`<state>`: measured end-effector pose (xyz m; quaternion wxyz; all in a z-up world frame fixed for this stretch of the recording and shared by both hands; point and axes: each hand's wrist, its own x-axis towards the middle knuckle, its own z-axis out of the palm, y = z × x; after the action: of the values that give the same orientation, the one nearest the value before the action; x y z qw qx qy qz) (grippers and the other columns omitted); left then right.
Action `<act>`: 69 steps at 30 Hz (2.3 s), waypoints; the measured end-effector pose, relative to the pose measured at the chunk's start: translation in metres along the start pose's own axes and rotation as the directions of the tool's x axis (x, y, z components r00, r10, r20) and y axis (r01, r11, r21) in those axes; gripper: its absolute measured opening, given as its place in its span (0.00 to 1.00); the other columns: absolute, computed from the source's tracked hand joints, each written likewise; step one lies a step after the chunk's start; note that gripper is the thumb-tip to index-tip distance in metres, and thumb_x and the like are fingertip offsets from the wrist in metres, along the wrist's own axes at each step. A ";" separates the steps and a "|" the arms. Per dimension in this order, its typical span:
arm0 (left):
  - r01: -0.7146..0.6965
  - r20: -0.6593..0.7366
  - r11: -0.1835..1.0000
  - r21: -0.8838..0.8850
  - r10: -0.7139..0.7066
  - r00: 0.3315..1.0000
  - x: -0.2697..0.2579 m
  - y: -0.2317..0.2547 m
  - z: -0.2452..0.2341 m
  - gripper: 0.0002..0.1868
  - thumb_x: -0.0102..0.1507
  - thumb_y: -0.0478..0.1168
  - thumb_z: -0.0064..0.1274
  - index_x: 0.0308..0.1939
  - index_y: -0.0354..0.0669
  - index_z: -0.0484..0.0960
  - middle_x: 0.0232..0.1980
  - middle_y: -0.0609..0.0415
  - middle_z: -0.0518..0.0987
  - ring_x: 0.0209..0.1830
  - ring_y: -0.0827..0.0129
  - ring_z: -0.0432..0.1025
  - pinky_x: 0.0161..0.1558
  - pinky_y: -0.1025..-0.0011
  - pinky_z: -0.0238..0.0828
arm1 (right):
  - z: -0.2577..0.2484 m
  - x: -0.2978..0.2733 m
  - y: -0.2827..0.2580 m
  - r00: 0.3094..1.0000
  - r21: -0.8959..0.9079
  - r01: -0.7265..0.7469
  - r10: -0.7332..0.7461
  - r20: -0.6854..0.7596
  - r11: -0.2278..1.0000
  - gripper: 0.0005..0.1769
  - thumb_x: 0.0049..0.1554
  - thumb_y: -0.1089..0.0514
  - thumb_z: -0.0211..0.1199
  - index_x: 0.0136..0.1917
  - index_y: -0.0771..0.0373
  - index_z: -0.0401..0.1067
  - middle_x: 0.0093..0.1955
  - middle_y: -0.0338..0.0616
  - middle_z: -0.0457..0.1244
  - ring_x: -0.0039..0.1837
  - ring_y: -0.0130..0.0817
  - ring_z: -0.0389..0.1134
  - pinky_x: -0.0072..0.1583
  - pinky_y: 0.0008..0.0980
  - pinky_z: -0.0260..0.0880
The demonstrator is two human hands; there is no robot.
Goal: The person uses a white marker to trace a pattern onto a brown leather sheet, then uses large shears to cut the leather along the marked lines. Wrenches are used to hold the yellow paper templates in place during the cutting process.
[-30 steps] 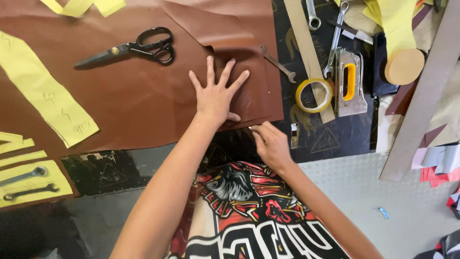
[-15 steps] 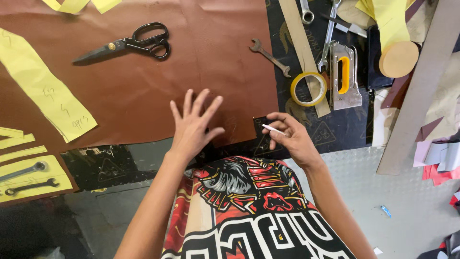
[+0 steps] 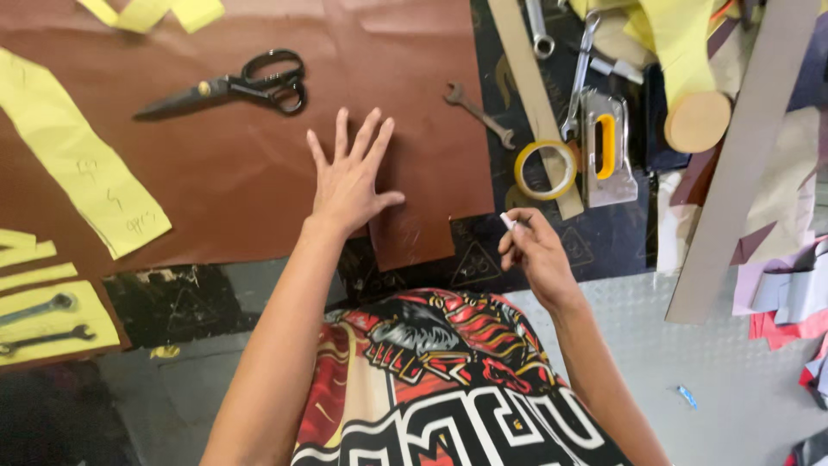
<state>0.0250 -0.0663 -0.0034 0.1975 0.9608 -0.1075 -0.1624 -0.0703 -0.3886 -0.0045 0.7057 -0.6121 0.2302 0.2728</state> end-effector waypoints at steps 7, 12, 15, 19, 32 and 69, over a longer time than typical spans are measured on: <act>-0.004 -0.017 0.995 0.104 0.006 1.000 0.009 -0.010 0.007 0.63 0.45 0.67 0.68 0.79 0.54 0.55 0.82 0.63 0.49 0.82 0.42 0.34 0.67 0.18 0.26 | 0.009 0.001 -0.016 0.999 -0.113 -0.014 0.019 0.037 0.993 0.20 0.65 0.62 0.50 0.69 0.58 0.69 0.44 0.36 0.63 0.41 0.22 0.64 0.44 0.21 0.63; 0.014 -0.073 0.995 0.100 -0.007 0.997 0.010 -0.016 0.023 0.57 0.47 0.64 0.66 0.76 0.53 0.61 0.80 0.62 0.54 0.80 0.44 0.38 0.64 0.16 0.26 | 0.009 0.013 -0.005 0.999 -0.225 -0.043 0.042 -0.011 0.973 0.16 0.66 0.61 0.51 0.65 0.59 0.73 0.44 0.35 0.63 0.39 0.20 0.62 0.40 0.20 0.56; 0.018 -0.307 0.988 0.155 0.031 0.951 0.018 -0.015 0.031 0.32 0.59 0.57 0.61 0.66 0.56 0.76 0.73 0.63 0.67 0.80 0.52 0.48 0.68 0.17 0.30 | 0.004 0.017 -0.005 0.999 -0.193 -0.048 0.045 -0.020 0.980 0.17 0.65 0.62 0.51 0.65 0.59 0.73 0.43 0.36 0.63 0.38 0.21 0.61 0.39 0.21 0.56; 0.061 -0.418 0.997 -0.038 -0.071 0.906 0.046 -0.001 0.014 0.09 0.67 0.49 0.55 0.46 0.52 0.83 0.51 0.58 0.81 0.66 0.59 0.68 0.71 0.31 0.50 | -0.005 0.027 -0.004 0.999 -0.176 -0.028 0.022 -0.034 0.984 0.18 0.66 0.62 0.51 0.66 0.63 0.72 0.44 0.40 0.62 0.40 0.24 0.62 0.43 0.24 0.61; 0.009 -0.668 0.799 -0.601 -0.509 0.543 0.032 -0.093 -0.049 0.24 0.62 0.25 0.41 0.62 0.38 0.78 0.62 0.41 0.78 0.64 0.49 0.72 0.66 0.60 0.68 | 0.019 0.039 -0.028 0.995 -0.230 -0.009 0.033 0.098 0.973 0.33 0.62 0.62 0.53 0.79 0.52 0.59 0.48 0.44 0.64 0.41 0.28 0.64 0.43 0.25 0.61; 0.251 0.053 0.460 -0.852 -0.401 0.915 -0.109 0.059 -0.061 0.40 0.55 0.31 0.63 0.72 0.47 0.67 0.45 0.45 0.83 0.43 0.64 0.78 0.44 0.67 0.77 | 0.127 -0.005 -0.038 0.911 -0.364 0.363 -0.244 0.332 0.858 0.24 0.58 0.49 0.71 0.60 0.68 0.75 0.48 0.45 0.70 0.50 0.36 0.72 0.54 0.34 0.73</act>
<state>-0.0626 -0.0684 0.1037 0.6095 0.7552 0.1863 -0.1531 -0.0498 -0.2673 0.0458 0.6173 -0.7337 -0.0336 0.2818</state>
